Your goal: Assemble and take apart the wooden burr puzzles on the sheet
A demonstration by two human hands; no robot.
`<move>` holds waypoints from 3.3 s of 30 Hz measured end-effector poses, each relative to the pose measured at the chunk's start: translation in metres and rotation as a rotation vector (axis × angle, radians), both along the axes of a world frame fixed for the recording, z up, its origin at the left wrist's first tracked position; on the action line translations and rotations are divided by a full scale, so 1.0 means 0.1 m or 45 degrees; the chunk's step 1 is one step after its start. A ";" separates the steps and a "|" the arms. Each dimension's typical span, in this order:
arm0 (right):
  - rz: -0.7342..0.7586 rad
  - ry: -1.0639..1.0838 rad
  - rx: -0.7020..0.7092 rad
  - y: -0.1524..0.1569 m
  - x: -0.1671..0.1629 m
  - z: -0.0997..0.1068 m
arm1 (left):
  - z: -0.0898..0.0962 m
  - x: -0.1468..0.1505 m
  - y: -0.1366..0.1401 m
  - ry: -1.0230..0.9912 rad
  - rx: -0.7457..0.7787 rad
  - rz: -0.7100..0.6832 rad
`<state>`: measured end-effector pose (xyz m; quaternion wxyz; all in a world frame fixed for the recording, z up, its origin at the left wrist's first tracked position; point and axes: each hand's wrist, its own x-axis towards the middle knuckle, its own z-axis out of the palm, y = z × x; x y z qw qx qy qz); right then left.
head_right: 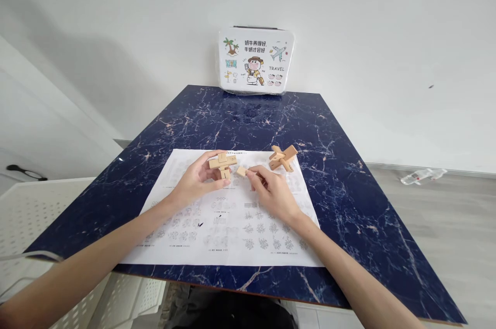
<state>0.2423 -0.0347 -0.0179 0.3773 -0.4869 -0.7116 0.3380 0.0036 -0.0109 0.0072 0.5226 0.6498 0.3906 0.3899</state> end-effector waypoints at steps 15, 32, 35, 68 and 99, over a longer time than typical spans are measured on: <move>-0.074 0.120 0.286 -0.03 -0.03 -0.02 | -0.10 -0.04 0.02 0.116 0.145 -0.005; 0.064 -0.104 0.643 -0.10 -0.04 0.03 | -0.16 -0.03 0.00 0.376 0.640 -0.051; 0.086 -0.137 0.631 -0.11 -0.02 0.03 | -0.16 -0.04 -0.01 0.402 0.638 -0.068; 0.120 -0.230 0.575 -0.19 -0.05 0.01 | -0.17 -0.06 0.00 0.479 0.920 -0.101; -0.002 0.272 -0.085 -0.17 -0.27 -0.11 | -0.20 0.03 -0.06 0.682 1.129 0.091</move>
